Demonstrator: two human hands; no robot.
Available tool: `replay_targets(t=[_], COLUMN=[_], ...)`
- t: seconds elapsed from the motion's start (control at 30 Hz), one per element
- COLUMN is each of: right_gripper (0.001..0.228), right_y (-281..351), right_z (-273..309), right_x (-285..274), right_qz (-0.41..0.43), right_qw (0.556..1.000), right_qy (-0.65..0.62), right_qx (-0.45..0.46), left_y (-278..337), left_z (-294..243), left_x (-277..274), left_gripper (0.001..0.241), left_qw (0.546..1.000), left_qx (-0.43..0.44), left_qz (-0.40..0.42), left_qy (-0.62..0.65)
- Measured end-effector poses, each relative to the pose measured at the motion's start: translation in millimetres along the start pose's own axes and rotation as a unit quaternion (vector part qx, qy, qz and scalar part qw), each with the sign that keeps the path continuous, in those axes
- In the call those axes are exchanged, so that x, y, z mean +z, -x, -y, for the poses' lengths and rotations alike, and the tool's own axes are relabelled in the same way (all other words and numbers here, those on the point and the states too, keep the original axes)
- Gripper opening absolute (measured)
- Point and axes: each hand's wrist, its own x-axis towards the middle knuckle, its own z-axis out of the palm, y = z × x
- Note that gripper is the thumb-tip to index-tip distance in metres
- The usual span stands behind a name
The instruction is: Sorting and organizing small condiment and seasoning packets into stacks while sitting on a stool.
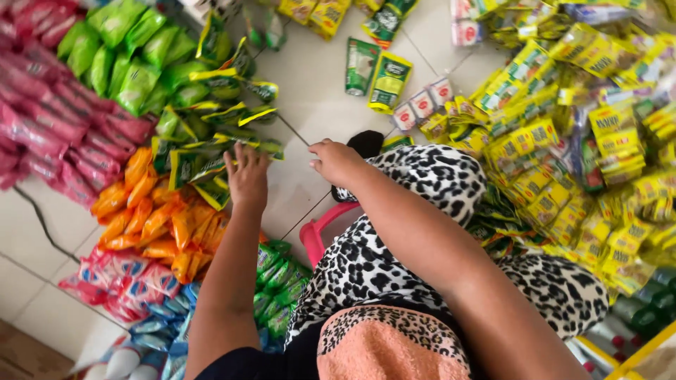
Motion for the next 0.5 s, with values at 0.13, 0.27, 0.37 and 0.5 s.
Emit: replay_targets(t=[0.13,0.27,0.37,0.5], right_gripper=[0.039,0.035,0.028,0.024], right_y=[19,89,167,258], right_z=[6,12,-6,-62], right_x=[-32,-102,-147,-164], right_qz=[-0.070,-0.171,-0.261,-0.341], right_qw=[0.997,0.974,0.935,0.901], right_qy=[-0.013,-0.120,-0.196,-0.265], right_qx=[-0.004,-0.092,-0.137,-0.029], left_y=[14,6,-24,-47], left_z=[-1,-23,-62,-149], left_x=[-6,-43,-126,-279], left_gripper=[0.061,0.057,0.041,0.030], left_qw=[0.998,0.984,0.950,0.847], left_qx=[-0.019,-0.067,-0.007,0.169], left_qz=[-0.033,-0.095,-0.178,-0.235], left_qy=[0.052,0.134,0.255,0.446])
